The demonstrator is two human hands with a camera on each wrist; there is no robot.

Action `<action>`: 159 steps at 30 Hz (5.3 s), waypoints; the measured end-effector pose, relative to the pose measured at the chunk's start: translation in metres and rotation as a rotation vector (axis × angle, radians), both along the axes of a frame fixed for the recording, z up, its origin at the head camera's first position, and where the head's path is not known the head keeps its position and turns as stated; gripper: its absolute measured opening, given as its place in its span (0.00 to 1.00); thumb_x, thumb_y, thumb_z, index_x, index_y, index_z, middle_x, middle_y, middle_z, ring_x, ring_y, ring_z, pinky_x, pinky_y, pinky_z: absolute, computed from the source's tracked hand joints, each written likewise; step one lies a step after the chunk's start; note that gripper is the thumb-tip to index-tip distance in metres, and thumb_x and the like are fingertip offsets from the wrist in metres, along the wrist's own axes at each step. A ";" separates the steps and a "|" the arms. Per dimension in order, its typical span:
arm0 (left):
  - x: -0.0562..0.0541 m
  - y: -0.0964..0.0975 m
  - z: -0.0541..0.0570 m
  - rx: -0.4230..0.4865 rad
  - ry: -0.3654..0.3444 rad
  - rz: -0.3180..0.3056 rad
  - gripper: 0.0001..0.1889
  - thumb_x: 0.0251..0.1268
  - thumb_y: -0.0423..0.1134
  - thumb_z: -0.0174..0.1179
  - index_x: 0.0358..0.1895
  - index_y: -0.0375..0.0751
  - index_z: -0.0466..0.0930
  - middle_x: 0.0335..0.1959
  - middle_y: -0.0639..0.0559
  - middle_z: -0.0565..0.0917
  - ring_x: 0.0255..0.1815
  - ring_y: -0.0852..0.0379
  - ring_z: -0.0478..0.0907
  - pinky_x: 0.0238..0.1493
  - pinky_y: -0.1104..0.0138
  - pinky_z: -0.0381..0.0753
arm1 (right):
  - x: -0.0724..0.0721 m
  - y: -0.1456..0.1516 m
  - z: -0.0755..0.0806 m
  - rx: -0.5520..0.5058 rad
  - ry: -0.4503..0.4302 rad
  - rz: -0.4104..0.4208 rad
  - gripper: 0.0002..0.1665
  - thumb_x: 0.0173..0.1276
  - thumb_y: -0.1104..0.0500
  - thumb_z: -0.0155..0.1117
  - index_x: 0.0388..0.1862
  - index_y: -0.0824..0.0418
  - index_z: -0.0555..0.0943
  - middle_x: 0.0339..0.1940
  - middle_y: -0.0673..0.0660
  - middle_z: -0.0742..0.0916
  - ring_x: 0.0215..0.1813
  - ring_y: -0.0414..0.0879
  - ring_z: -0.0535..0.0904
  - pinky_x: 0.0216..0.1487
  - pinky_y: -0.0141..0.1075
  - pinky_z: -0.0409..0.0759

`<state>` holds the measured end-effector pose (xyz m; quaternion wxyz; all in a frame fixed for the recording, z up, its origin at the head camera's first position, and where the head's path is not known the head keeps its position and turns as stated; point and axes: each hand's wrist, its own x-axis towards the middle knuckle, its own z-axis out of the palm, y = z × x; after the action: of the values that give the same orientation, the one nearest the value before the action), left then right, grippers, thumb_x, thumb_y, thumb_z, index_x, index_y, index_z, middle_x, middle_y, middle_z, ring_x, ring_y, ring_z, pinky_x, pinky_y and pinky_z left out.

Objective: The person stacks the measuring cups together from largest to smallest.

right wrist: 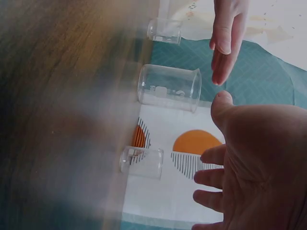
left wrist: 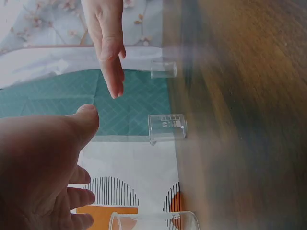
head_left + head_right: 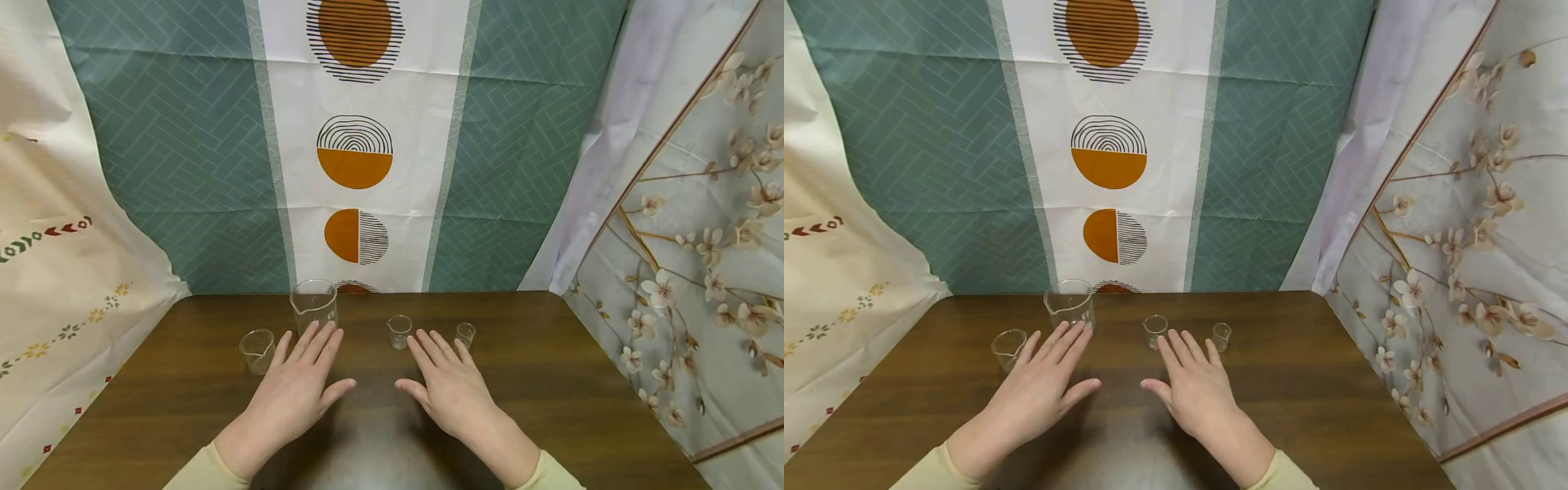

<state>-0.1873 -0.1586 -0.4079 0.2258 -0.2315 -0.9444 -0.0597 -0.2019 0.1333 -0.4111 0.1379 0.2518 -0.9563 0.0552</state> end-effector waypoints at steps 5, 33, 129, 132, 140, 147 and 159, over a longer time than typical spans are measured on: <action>-0.004 -0.002 0.000 0.003 0.019 0.009 0.45 0.76 0.63 0.69 0.83 0.35 0.70 0.83 0.39 0.71 0.84 0.35 0.65 0.80 0.31 0.59 | -0.002 -0.001 -0.002 0.005 -0.011 0.002 0.47 0.85 0.29 0.52 0.87 0.59 0.69 0.87 0.60 0.70 0.87 0.60 0.64 0.83 0.65 0.60; -0.050 -0.024 0.010 -0.007 0.015 0.116 0.42 0.78 0.60 0.68 0.81 0.33 0.71 0.81 0.35 0.72 0.83 0.32 0.65 0.78 0.28 0.60 | -0.019 -0.004 0.002 -0.016 -0.033 0.017 0.46 0.85 0.31 0.55 0.88 0.59 0.68 0.87 0.60 0.70 0.88 0.60 0.62 0.83 0.65 0.58; -0.031 -0.004 -0.006 0.061 -0.023 -0.035 0.38 0.73 0.60 0.74 0.76 0.40 0.77 0.79 0.37 0.75 0.83 0.29 0.65 0.74 0.25 0.63 | -0.018 0.003 0.008 -0.174 -0.131 0.129 0.45 0.86 0.34 0.57 0.89 0.59 0.66 0.88 0.60 0.69 0.87 0.61 0.62 0.82 0.65 0.61; -0.029 -0.003 -0.006 0.065 -0.027 -0.053 0.38 0.73 0.60 0.73 0.76 0.40 0.77 0.79 0.37 0.75 0.83 0.29 0.64 0.74 0.25 0.63 | -0.017 0.003 0.009 -0.184 -0.136 0.133 0.45 0.85 0.35 0.58 0.88 0.60 0.66 0.88 0.60 0.70 0.87 0.61 0.63 0.83 0.64 0.61; -0.026 0.001 -0.004 0.069 -0.048 -0.086 0.37 0.74 0.60 0.72 0.76 0.41 0.77 0.80 0.37 0.74 0.85 0.31 0.61 0.75 0.26 0.62 | -0.017 0.003 0.009 -0.197 -0.141 0.139 0.45 0.85 0.35 0.59 0.88 0.60 0.67 0.87 0.60 0.71 0.87 0.60 0.64 0.83 0.62 0.62; -0.022 0.003 -0.003 0.058 -0.056 -0.108 0.37 0.74 0.59 0.73 0.75 0.40 0.78 0.79 0.37 0.75 0.85 0.32 0.62 0.76 0.27 0.61 | -0.018 0.002 0.008 -0.211 -0.161 0.154 0.45 0.85 0.36 0.60 0.88 0.60 0.66 0.87 0.60 0.71 0.87 0.60 0.64 0.83 0.62 0.63; -0.016 0.007 -0.003 0.030 -0.037 -0.156 0.36 0.74 0.60 0.73 0.74 0.39 0.78 0.78 0.38 0.76 0.84 0.31 0.65 0.77 0.29 0.63 | -0.017 0.001 0.011 -0.254 -0.187 0.167 0.46 0.84 0.37 0.63 0.89 0.59 0.65 0.86 0.60 0.71 0.86 0.58 0.65 0.83 0.60 0.63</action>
<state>-0.2037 -0.1513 -0.4105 0.2062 -0.2999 -0.9265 -0.0954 -0.2192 0.1347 -0.3997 0.0739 0.3046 -0.9260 0.2102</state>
